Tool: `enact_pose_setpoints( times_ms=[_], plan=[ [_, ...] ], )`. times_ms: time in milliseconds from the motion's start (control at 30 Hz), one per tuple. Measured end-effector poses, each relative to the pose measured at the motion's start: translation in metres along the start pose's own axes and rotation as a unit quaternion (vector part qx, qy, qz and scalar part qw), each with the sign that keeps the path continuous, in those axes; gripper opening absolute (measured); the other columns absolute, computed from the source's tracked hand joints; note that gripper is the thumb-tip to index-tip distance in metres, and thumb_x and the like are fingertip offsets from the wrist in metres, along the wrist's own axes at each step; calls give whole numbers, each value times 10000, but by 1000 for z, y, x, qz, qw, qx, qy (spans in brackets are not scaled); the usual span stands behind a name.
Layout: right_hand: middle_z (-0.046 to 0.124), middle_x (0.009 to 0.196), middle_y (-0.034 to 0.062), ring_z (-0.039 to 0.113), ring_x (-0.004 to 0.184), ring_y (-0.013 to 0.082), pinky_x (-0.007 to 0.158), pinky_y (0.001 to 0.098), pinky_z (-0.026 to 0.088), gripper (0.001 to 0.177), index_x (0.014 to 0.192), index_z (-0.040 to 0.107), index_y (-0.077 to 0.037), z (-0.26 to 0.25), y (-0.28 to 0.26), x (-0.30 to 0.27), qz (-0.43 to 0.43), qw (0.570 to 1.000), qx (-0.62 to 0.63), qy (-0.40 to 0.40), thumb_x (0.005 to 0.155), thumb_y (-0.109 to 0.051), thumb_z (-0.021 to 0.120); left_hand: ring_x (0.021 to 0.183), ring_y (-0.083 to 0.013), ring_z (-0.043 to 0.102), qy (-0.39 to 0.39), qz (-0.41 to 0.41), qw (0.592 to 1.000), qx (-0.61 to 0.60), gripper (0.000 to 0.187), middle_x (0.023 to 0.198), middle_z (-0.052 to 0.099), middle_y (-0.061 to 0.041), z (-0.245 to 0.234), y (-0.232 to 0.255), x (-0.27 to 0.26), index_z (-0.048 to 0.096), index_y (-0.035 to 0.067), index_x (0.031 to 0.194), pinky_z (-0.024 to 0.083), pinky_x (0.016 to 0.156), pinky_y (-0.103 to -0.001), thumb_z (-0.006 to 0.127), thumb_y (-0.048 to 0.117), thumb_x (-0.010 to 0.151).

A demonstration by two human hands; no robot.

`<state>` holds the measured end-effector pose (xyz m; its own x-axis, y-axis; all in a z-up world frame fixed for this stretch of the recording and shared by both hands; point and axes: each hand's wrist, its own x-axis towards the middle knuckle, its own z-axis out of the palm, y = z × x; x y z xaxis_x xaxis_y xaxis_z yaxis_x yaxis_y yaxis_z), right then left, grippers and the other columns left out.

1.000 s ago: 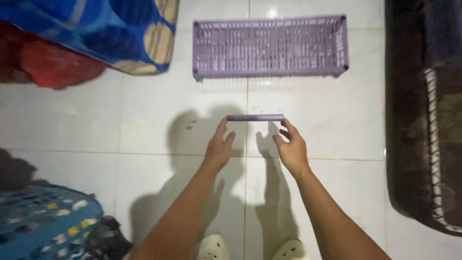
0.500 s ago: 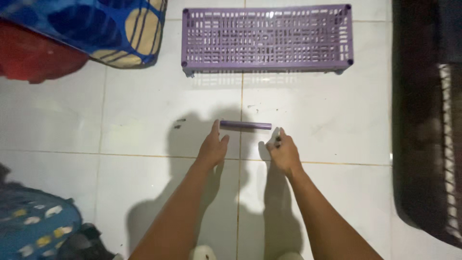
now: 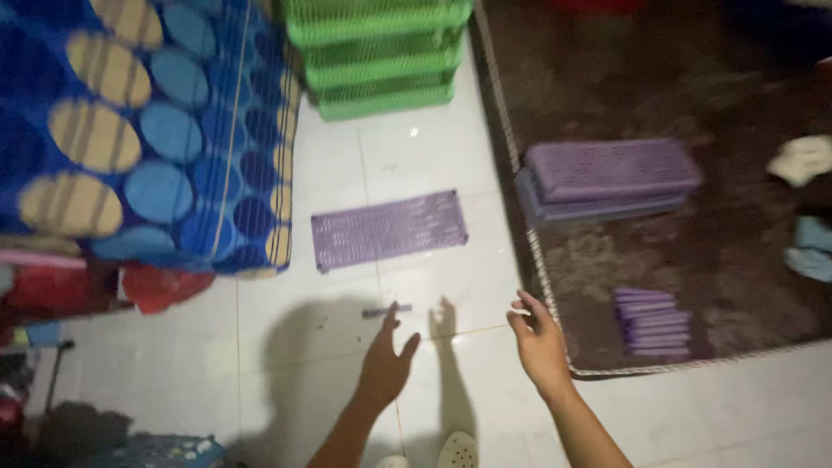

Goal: The person assembles a purple plastic rack by inserting cylindrical legs into the corners of a flat grid panel. They repeatedly pick up legs from a nearby stack, align them with the panel, and press them into place until the rack stands upright.

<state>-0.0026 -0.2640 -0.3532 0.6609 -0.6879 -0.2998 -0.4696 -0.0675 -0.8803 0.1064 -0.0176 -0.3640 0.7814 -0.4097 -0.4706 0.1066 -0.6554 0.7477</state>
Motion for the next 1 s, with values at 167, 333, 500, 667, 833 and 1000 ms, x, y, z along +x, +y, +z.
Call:
enact_pose_setpoints(
  times_ms=[167, 333, 500, 667, 833, 1000],
  plan=[
    [701, 1120, 69, 643, 1012, 150, 875, 280, 504, 426, 1370, 638, -39, -125, -105, -51, -45, 993, 68, 87, 961, -149, 678, 1363, -328, 534, 7, 137, 988, -75, 747, 1451, 550, -217, -23, 145, -59, 307, 134, 1578, 417, 1118, -437, 654, 339, 949],
    [674, 1190, 43, 640, 1033, 131, 805, 275, 490, 403, 1376, 598, -35, -234, -193, -136, -25, 960, 204, 192, 995, -165, 620, 1379, -288, 562, -20, 292, 944, -152, 638, 1476, 585, -204, -41, 259, -105, 376, 27, 1544, 455, 1104, -406, 661, 176, 993],
    [671, 1237, 55, 674, 1088, 155, 835, 303, 509, 377, 1348, 569, -32, -323, -229, -243, -18, 899, 318, 299, 1010, -199, 592, 1273, -228, 593, -195, 288, 898, -270, 568, 1399, 602, -158, -34, 351, -159, 384, 34, 1533, 455, 1083, -364, 558, 207, 1021],
    [659, 1244, 83, 665, 1096, 190, 857, 322, 517, 360, 1348, 566, -43, -401, -199, -372, -41, 826, 364, 428, 1029, -211, 558, 1220, -205, 626, -334, 271, 873, -229, 528, 1394, 633, -144, 26, 413, -235, 410, 56, 1519, 471, 1012, -333, 467, 292, 1050],
    [650, 1249, 93, 655, 1105, 208, 855, 331, 505, 336, 1341, 570, -38, -458, -142, -496, -39, 741, 371, 559, 1050, -203, 545, 1210, -230, 608, -468, 277, 810, -221, 559, 1405, 607, -155, 124, 448, -319, 403, 30, 1531, 461, 1033, -361, 478, 299, 1047],
    [669, 1256, 100, 660, 1135, 213, 866, 328, 502, 348, 1349, 574, -36, -521, -94, -582, -58, 693, 364, 620, 1049, -204, 518, 1254, -234, 622, -541, 262, 781, -170, 570, 1407, 612, -139, 232, 486, -401, 386, 64, 1529, 456, 1082, -397, 475, 344, 1042]
  ],
)
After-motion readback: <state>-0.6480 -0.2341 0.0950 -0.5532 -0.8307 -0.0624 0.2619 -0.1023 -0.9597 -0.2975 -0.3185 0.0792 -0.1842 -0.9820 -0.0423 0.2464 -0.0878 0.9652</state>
